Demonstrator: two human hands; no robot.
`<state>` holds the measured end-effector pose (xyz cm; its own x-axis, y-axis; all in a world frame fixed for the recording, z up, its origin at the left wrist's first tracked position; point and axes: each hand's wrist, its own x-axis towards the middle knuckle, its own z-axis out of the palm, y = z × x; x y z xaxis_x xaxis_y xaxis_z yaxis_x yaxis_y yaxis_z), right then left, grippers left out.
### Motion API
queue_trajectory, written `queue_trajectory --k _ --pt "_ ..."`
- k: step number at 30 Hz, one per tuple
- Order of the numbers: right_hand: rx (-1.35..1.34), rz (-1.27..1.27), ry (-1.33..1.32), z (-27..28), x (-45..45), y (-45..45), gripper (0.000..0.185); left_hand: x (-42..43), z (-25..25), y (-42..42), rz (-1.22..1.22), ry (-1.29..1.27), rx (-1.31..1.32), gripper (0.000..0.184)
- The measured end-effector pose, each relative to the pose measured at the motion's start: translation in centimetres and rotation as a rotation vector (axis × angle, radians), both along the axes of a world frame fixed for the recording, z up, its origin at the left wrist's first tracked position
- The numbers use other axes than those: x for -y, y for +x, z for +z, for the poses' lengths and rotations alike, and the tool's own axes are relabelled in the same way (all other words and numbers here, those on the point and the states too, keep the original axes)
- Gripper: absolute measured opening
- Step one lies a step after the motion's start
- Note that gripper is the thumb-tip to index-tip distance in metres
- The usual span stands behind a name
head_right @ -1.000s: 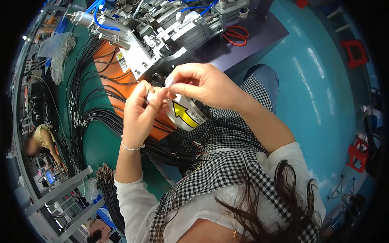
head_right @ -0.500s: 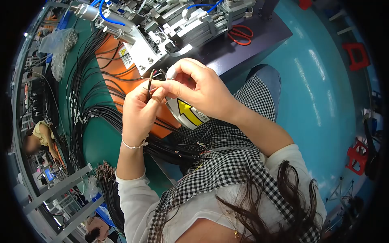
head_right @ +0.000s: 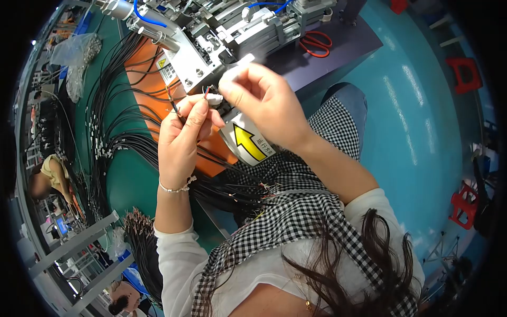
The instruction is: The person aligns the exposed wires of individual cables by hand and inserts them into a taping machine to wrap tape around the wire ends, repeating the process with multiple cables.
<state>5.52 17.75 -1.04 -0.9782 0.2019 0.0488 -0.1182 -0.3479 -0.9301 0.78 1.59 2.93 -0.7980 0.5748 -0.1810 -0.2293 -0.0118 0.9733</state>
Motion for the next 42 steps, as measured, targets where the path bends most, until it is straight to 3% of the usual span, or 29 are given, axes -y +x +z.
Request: queue_trajectory --k 13,16,17,20,25,28,33,36,42 --pt "0.026 0.165 -0.142 -0.2 0.6 0.1 0.010 0.0 -0.6 0.6 -0.016 -0.158 -0.201 0.013" --pt "0.085 0.135 -0.013 -0.1 0.9 0.2 0.008 -0.3 -0.6 1.3 0.135 -0.490 -0.742 0.019" --pt "0.085 0.134 -0.013 -0.1 1.0 0.3 0.008 -0.4 -0.7 1.3 0.134 -0.490 -0.742 0.019" --pt "0.075 0.071 0.085 0.1 1.5 0.5 0.007 -0.4 -1.4 1.3 0.167 -0.514 -1.114 0.025" --pt "-0.009 0.071 -0.105 -0.4 1.6 0.3 0.007 -0.6 -1.3 1.6 0.185 -0.514 -0.841 0.016" --pt "-0.016 0.128 -0.193 -0.4 1.0 0.1 0.008 -0.8 -1.0 1.2 0.172 -0.207 -0.408 0.007" --pt "0.029 0.206 -0.122 -0.2 0.6 0.2 0.008 -0.2 -1.7 0.7 0.131 -0.024 -0.256 0.008" --pt "0.070 0.118 0.181 0.4 0.2 0.2 0.008 -0.4 -1.2 0.6 0.158 0.059 -0.142 0.007" --pt "0.098 0.145 0.043 1.1 -0.3 -0.2 0.012 -0.3 -0.7 0.7 0.085 0.056 -0.155 0.008"
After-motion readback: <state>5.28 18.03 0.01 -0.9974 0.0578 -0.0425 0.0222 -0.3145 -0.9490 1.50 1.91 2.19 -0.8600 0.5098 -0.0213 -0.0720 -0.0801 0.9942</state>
